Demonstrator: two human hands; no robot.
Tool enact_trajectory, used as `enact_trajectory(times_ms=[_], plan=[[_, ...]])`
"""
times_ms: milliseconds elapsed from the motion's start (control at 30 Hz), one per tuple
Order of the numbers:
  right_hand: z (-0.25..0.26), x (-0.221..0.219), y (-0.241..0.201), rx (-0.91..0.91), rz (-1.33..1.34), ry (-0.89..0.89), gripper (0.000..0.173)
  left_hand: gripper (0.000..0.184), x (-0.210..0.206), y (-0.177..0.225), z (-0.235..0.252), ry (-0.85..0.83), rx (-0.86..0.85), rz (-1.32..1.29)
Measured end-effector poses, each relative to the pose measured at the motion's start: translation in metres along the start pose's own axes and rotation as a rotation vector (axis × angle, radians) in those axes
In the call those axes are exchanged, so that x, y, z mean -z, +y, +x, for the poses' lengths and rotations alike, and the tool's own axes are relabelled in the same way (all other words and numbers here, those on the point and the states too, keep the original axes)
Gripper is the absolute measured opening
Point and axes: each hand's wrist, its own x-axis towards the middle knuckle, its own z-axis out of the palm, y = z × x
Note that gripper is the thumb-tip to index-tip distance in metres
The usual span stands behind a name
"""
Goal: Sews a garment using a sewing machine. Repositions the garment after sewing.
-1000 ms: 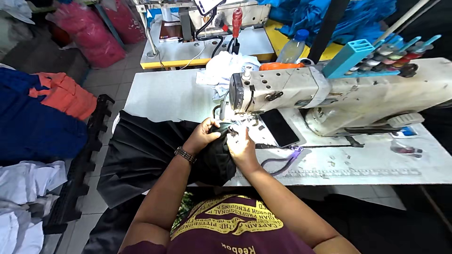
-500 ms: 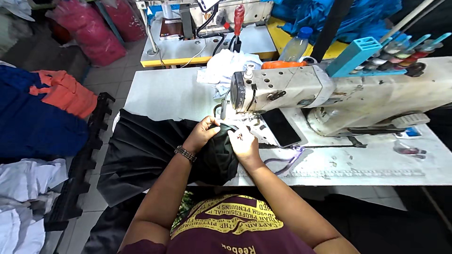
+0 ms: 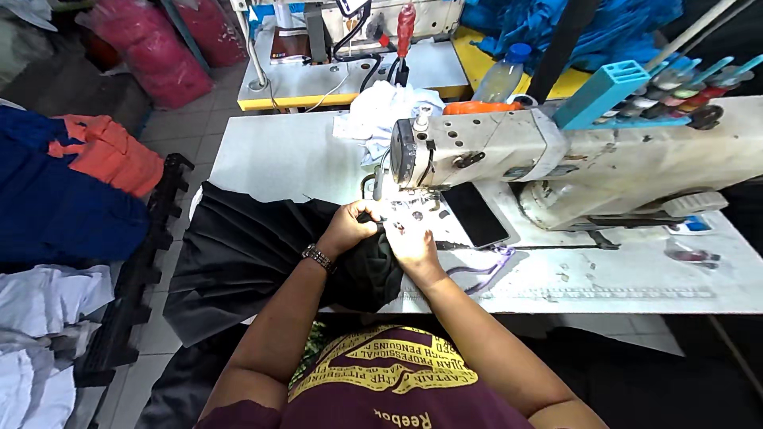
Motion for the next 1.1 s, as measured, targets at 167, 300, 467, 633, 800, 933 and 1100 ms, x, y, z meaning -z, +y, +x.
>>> enact_trajectory(times_ms=[167, 300, 467, 633, 800, 933, 1100], plan=[[-0.001, 0.000, 0.002, 0.031, 0.021, 0.037, 0.020, 0.017, 0.004, 0.003, -0.005, -0.025, 0.035, -0.109], [-0.001, 0.000, 0.004, 0.023, 0.043, 0.047, 0.021, 0.019, 0.007, 0.001, -0.004, -0.055, 0.041, -0.181], [-0.001, -0.001, 0.004, 0.014, 0.054, 0.075, 0.019, 0.024, 0.012, 0.003, -0.005, -0.123, 0.077, -0.280], [-0.006, 0.000, 0.001, 0.033, 0.010, 0.142, 0.019, 0.021, 0.010, 0.002, -0.006, -0.076, 0.115, -0.270], [-0.009, 0.001, 0.002, 0.220, -0.084, 0.116, 0.018, 0.016, 0.010, 0.003, -0.005, -0.058, 0.138, -0.277], [-0.004, 0.004, -0.001, 0.294, -0.213, 0.043, 0.015, 0.014, 0.010, 0.000, -0.005, -0.065, 0.119, -0.285], [0.001, 0.005, 0.002, 0.385, -0.373, -0.037, 0.015, 0.015, 0.010, 0.000, -0.004, -0.061, 0.151, -0.279]])
